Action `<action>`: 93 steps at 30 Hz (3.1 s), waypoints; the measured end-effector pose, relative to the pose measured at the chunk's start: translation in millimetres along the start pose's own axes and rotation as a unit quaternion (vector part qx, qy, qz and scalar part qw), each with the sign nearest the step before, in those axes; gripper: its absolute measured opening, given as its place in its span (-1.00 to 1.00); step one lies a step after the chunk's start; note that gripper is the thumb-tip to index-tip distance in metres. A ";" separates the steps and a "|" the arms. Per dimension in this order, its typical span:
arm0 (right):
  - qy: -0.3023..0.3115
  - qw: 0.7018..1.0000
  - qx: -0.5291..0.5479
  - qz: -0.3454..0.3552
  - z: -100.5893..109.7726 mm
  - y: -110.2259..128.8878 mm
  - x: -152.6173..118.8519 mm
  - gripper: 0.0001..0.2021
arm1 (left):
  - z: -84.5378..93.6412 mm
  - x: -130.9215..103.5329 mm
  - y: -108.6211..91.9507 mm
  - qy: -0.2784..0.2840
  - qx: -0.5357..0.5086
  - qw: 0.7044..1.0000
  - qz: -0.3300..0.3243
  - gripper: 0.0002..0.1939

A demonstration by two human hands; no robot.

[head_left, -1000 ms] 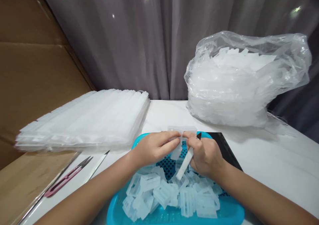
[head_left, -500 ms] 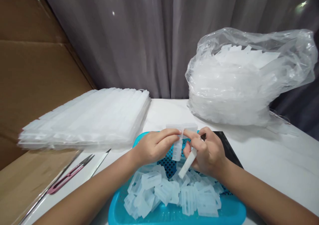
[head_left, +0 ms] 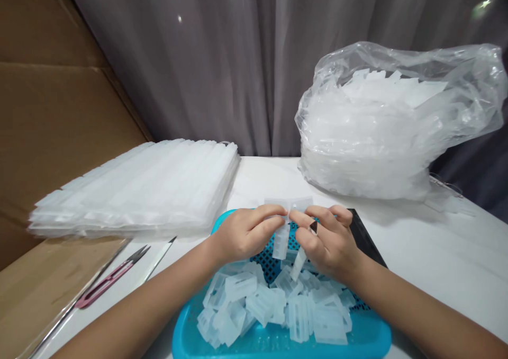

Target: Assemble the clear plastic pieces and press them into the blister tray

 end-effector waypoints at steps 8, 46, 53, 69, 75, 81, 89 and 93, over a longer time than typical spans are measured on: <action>-0.006 1.000 -0.011 0.009 2.1 1.7 1.5 -0.83 | 0.5 4.5 -1.1 0.008 0.004 1.000 -0.007 -0.84; 0.057 0.979 0.195 0.003 -20.4 5.1 -8.5 -0.83 | 2.9 -4.3 1.7 0.004 -0.065 0.998 0.023 -0.78; -0.061 0.998 0.001 -0.021 21.0 -70.0 30.8 -0.85 | 11.8 -11.0 13.2 -0.077 -0.145 0.986 0.039 -0.86; 0.327 0.893 0.204 -0.233 -8.8 -140.0 41.5 -0.83 | -17.0 -13.3 36.3 0.101 -0.222 0.927 0.286 -0.92; 0.588 0.781 0.178 -0.116 -74.7 -44.7 -57.9 -0.81 | -22.7 -12.9 44.0 0.099 -0.244 0.905 0.335 -0.79; 0.543 0.801 0.204 -0.148 -74.7 -49.1 -59.8 -0.90 | -29.6 -14.4 44.9 0.118 -0.311 0.849 0.410 -0.76; 0.281 0.547 0.618 -0.489 -64.5 -34.6 -42.0 -0.69 | -31.7 -20.9 40.3 0.007 -0.440 0.690 0.575 -0.77; 0.229 0.441 0.694 -0.521 -68.1 -16.0 -43.2 -0.63 | -26.7 -16.0 33.9 -0.062 -0.471 0.638 0.606 -0.72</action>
Point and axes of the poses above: each hand's wrist, its own x-axis towards the middle knuckle, its own z-axis out of the back of the hand, y = z × x, the point moved 7 cm from there along x, towards the middle knuckle, and after that the axes turned 2 degrees about -x, right-handed, at the moved point
